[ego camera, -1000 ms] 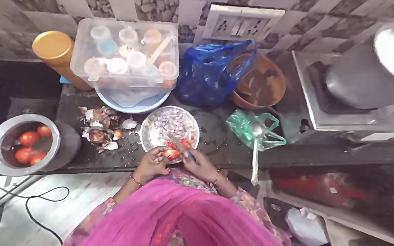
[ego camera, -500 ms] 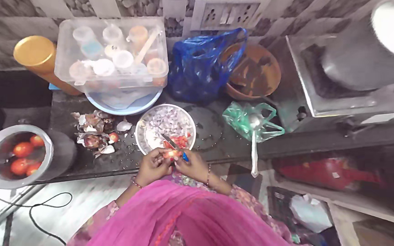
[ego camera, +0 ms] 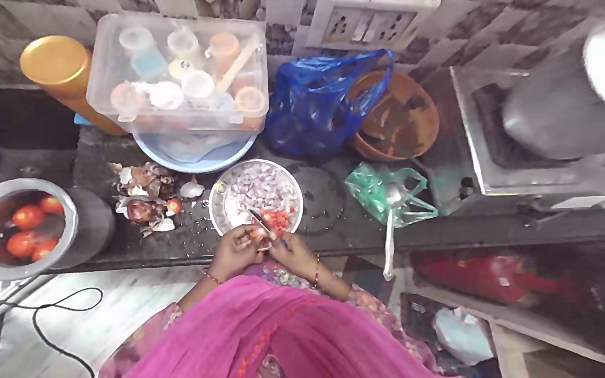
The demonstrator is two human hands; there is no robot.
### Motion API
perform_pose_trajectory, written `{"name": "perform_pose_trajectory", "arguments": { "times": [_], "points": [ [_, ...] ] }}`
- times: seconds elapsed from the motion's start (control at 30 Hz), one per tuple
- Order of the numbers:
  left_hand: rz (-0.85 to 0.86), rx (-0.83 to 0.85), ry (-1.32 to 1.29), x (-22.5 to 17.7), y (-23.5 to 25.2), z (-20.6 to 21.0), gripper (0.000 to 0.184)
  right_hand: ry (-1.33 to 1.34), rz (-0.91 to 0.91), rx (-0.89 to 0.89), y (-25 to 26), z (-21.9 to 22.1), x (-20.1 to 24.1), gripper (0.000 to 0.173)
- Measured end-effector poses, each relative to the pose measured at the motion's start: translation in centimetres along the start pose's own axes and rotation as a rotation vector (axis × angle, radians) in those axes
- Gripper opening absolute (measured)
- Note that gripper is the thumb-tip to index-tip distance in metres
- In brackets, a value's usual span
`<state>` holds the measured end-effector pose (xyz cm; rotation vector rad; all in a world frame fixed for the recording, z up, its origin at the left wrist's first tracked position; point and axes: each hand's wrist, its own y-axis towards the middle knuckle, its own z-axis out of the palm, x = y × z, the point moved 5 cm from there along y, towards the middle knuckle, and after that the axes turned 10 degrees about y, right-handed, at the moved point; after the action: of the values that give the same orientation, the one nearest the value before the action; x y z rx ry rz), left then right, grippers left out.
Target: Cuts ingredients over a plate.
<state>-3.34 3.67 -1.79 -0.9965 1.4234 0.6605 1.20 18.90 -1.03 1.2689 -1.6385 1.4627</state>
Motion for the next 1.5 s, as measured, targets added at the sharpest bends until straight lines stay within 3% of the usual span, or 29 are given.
{"name": "perform_pose_trajectory", "arguments": {
  "times": [0.27, 0.43, 0.6, 0.87, 1.1, 1.27, 1.5],
  "points": [
    [-0.062, 0.151, -0.278, 0.4, -0.3, 0.3, 0.038, -0.139, 0.07, -0.063, 0.1, -0.5, 0.0, 0.05],
    [-0.019, 0.152, -0.241, 0.9, 0.0, 0.3, 0.039, -0.113, 0.02, -0.063, -0.1, 0.3, 0.4, 0.046],
    [-0.019, 0.162, -0.203, 0.8, 0.3, 0.3, 0.034, -0.07, 0.083, -0.072, -0.3, 0.7, 0.3, 0.046],
    [-0.084, 0.206, -0.142, 0.5, 1.1, -0.3, 0.019, -0.013, 0.032, -0.135, 0.0, 1.6, 0.6, 0.041],
    [-0.163, 0.273, -0.173, 1.0, 1.9, -1.1, 0.024, 0.157, -0.003, -0.138, 0.9, 1.9, -0.1, 0.035],
    [-0.219, 0.324, -0.323, 1.6, 2.0, -1.5, 0.024, 0.01, 0.084, -0.215, 0.8, 1.3, -0.4, 0.035],
    [-0.235, 0.399, -0.255, 1.4, 2.2, -1.4, 0.027, -0.041, 0.115, -0.214, 0.8, 1.8, -0.1, 0.042]
  ]
}}
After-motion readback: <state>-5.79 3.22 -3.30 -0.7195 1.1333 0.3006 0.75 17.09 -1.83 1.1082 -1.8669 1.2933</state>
